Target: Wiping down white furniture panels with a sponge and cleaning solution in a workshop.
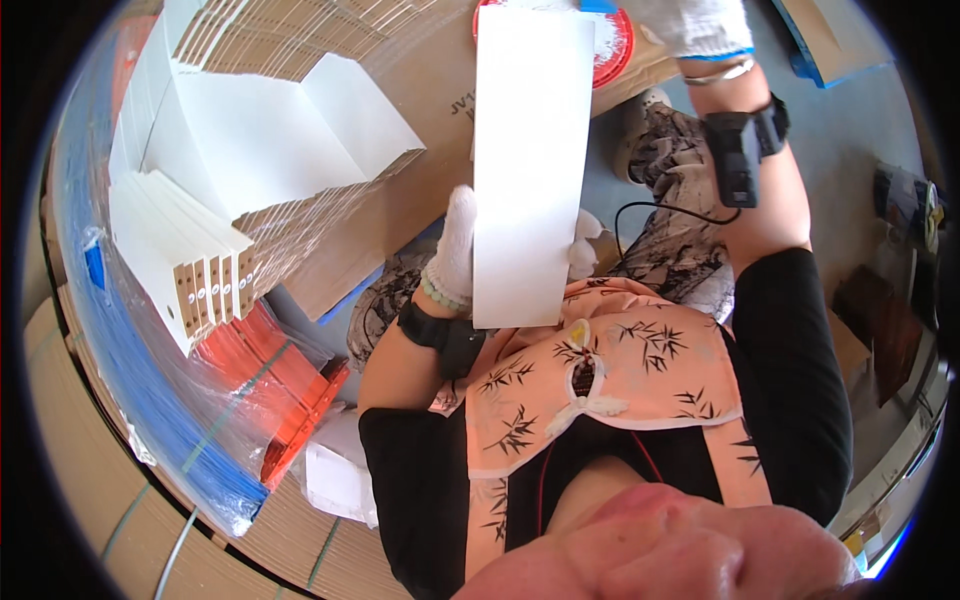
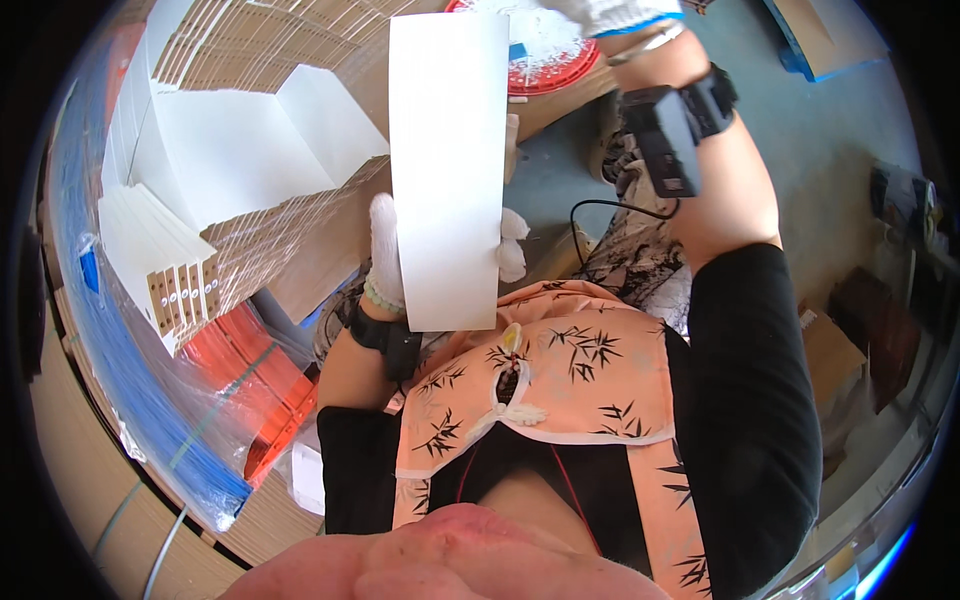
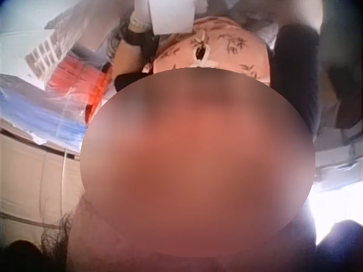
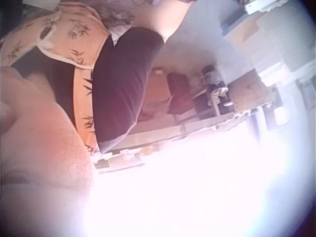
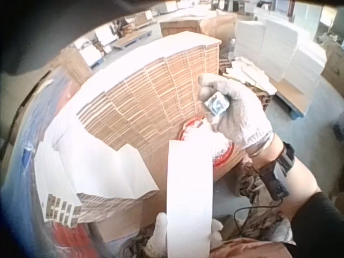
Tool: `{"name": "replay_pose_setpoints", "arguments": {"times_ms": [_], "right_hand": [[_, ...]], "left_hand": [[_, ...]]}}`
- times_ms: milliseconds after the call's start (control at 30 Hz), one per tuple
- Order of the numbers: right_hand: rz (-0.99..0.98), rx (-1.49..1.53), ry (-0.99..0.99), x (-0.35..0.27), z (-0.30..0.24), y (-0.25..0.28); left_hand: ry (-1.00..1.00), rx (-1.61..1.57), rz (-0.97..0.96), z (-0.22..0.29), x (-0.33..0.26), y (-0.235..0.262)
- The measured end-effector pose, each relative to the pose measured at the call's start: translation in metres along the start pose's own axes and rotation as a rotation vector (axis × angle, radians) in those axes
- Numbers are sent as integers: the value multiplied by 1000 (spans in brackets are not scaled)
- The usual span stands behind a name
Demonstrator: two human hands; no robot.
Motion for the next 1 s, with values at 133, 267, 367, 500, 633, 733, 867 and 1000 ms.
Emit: {"name": "replay_pose_setpoints", "arguments": {"times_ms": [133, 267, 367, 500, 633, 733, 867, 1000], "right_hand": [[-390, 7, -7, -2, -2, 6], [-230, -80, -285, -25, 13, -7], [-129, -580, -445, -35, 39, -3], [-205, -658, -435, -46, 82, 11], [-702, -1473, 263, -49, 92, 25], [-667, -1355, -77, -54, 103, 16], [-531, -1167, -682, -63, 108, -5], [-412, -1160, -457, -56, 108, 8]], "left_hand": [[-45, -302, -118, 10, 2, -4], [-165, -405, -115, 20, 0, -7], [-200, -436, -97, 26, -7, -4], [-203, -386, 37, 30, -11, 6], [-221, -206, 128, 30, -12, 4], [-237, -141, 138, 29, -14, 1], [-231, -15, 174, 28, -18, 5], [-253, 85, 275, 23, -17, 8]]}}
Point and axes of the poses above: each hand's wrist, its own x-axis towards the middle knuckle, its own y-axis out of the back of the hand, z = x × y, the point moved 4 cm from there along x, towards the middle knuckle, and after that the axes turned 7 degrees about -x, right-handed, at the moved point
